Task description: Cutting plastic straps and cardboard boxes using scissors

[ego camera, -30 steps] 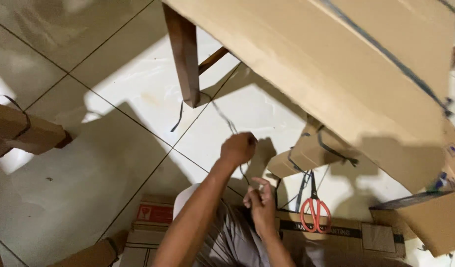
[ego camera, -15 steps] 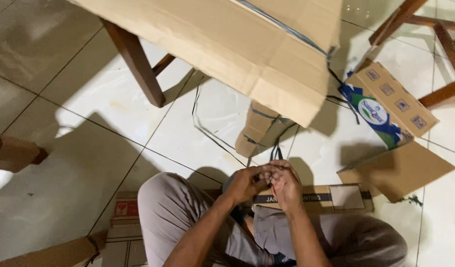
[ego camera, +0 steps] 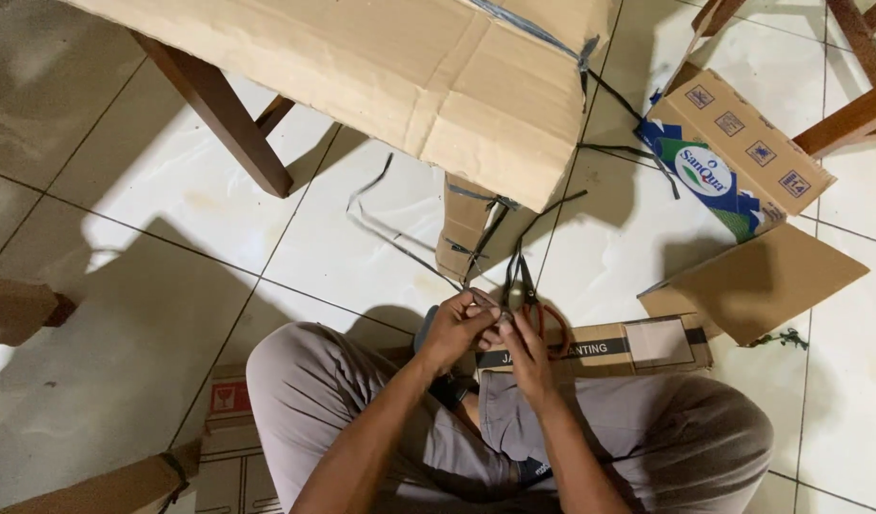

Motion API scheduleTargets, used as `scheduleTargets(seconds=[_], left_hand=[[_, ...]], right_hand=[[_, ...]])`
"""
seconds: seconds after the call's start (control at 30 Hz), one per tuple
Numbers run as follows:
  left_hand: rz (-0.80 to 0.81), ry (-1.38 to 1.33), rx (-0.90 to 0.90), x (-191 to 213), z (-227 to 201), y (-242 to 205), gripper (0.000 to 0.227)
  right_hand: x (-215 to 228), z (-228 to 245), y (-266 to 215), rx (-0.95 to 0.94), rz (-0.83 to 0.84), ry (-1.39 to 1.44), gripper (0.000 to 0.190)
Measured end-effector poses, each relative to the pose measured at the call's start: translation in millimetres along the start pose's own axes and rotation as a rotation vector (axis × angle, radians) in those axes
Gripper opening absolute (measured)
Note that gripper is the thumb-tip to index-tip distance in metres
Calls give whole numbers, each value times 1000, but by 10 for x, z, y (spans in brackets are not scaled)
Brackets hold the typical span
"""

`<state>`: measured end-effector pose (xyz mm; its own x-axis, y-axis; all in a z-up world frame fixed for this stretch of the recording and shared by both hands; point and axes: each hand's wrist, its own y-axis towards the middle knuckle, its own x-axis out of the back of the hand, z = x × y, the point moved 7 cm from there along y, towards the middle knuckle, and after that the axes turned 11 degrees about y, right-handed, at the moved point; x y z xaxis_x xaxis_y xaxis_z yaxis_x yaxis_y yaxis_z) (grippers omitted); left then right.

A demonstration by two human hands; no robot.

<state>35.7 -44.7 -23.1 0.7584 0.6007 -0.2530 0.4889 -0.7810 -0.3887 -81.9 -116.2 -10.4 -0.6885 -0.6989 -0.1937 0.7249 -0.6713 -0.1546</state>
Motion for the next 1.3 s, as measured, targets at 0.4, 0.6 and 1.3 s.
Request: scheduleTargets(seconds=[0.4, 0.6, 1.3], left_hand=[[-203, 692, -410, -39, -676, -254, 11], [75, 840, -400, -260, -739, -379, 22], [-525, 552, -117, 401, -617, 200, 78]], right_hand=[[253, -214, 136, -39, -60, 6, 34], [655, 132, 190, -87, -419, 581, 25], [113, -286, 631, 44, -115, -458, 46]])
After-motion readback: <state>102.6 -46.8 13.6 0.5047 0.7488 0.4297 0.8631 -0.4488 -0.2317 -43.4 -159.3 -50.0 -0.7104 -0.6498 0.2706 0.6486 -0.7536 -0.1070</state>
